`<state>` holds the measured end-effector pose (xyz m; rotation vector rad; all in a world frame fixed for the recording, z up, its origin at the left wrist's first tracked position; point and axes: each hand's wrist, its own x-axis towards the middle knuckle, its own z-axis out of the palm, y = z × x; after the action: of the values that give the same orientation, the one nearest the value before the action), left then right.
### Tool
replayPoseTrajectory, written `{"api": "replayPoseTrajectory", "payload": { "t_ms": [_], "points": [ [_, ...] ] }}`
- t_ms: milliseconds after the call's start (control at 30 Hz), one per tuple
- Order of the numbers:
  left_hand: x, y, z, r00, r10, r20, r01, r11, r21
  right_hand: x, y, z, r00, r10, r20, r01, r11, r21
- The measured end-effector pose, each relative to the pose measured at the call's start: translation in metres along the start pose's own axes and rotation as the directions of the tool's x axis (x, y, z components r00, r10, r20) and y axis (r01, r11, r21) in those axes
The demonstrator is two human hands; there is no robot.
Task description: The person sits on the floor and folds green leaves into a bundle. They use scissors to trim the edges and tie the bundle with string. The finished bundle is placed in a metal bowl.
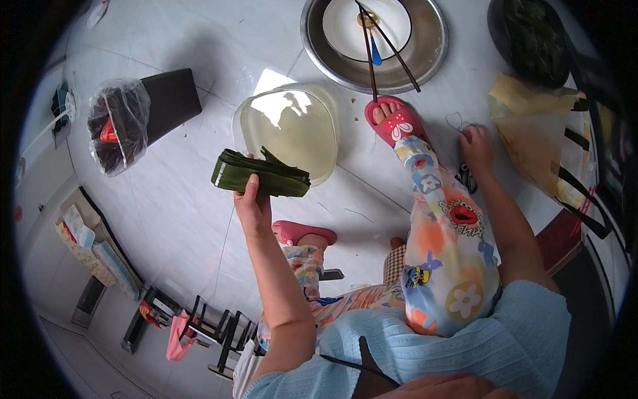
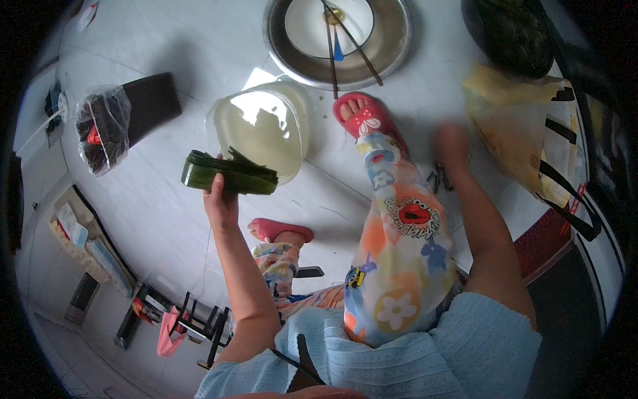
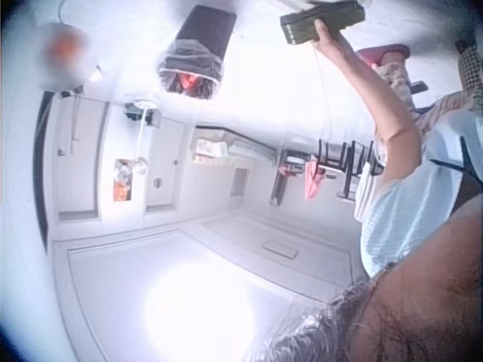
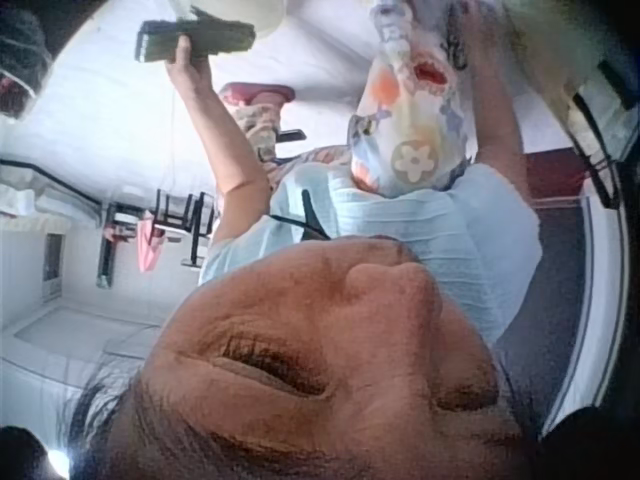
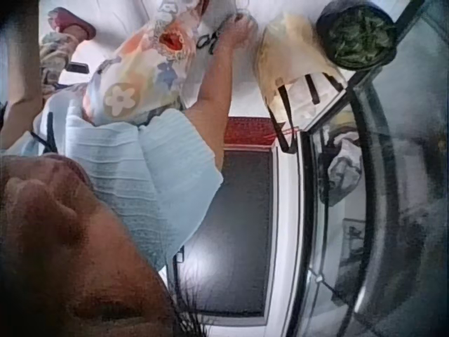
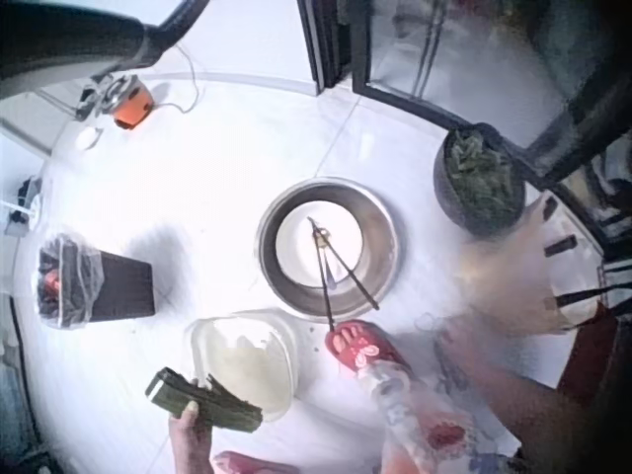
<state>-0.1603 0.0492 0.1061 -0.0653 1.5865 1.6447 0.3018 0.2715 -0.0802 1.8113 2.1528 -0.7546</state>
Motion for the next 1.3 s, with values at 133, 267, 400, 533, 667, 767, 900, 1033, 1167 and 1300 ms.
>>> {"api": "replayPoseTrajectory", "payload": {
  "t_ms": [133,267,400,533,667,767,900,1033,1167,1300],
  "points": [
    [-0.006,-0.003,-0.009,0.997,-0.009,0.071,0.005,0.998,0.060,0.020,-0.011,0.013,0.986,0.157,-0.051,-0.152,0.984,0.088],
    [-0.009,-0.001,0.008,0.992,0.000,0.125,-0.004,0.999,0.034,0.039,0.016,0.013,0.964,0.185,-0.193,-0.084,0.896,0.436],
    [-0.030,0.023,-0.006,0.990,0.095,0.103,-0.096,0.995,-0.001,0.046,-0.061,-0.068,0.996,0.050,-0.069,0.019,0.657,0.754],
    [-0.055,0.061,-0.005,0.979,0.189,0.082,-0.189,0.982,-0.011,0.040,-0.133,-0.169,0.976,-0.172,-0.135,0.206,0.510,0.835],
    [-0.076,0.097,0.004,0.964,0.258,0.059,-0.258,0.966,-0.008,0.019,-0.185,-0.258,0.922,-0.371,-0.109,0.266,0.403,0.876],
    [-0.094,0.123,0.012,0.953,0.293,0.075,-0.297,0.953,0.050,-0.009,-0.233,-0.307,0.871,-0.487,-0.073,0.301,0.409,0.861],
    [-0.119,0.146,0.022,0.920,0.355,0.165,-0.365,0.930,0.039,-0.044,-0.293,-0.357,0.764,-0.644,0.042,0.416,0.541,0.731],
    [-0.137,0.150,0.020,0.882,0.396,0.255,-0.407,0.914,-0.012,-0.076,-0.358,-0.370,0.686,-0.720,0.106,0.473,0.552,0.687],
    [-0.148,0.161,0.030,0.871,0.355,0.340,-0.372,0.928,-0.017,-0.118,-0.412,-0.371,0.660,-0.700,0.272,0.469,0.667,0.579],
    [-0.150,0.158,0.039,0.811,0.434,0.393,-0.401,0.901,-0.167,-0.146,-0.459,-0.350,0.615,-0.699,0.367,0.454,0.693,0.560]
  ]
}}
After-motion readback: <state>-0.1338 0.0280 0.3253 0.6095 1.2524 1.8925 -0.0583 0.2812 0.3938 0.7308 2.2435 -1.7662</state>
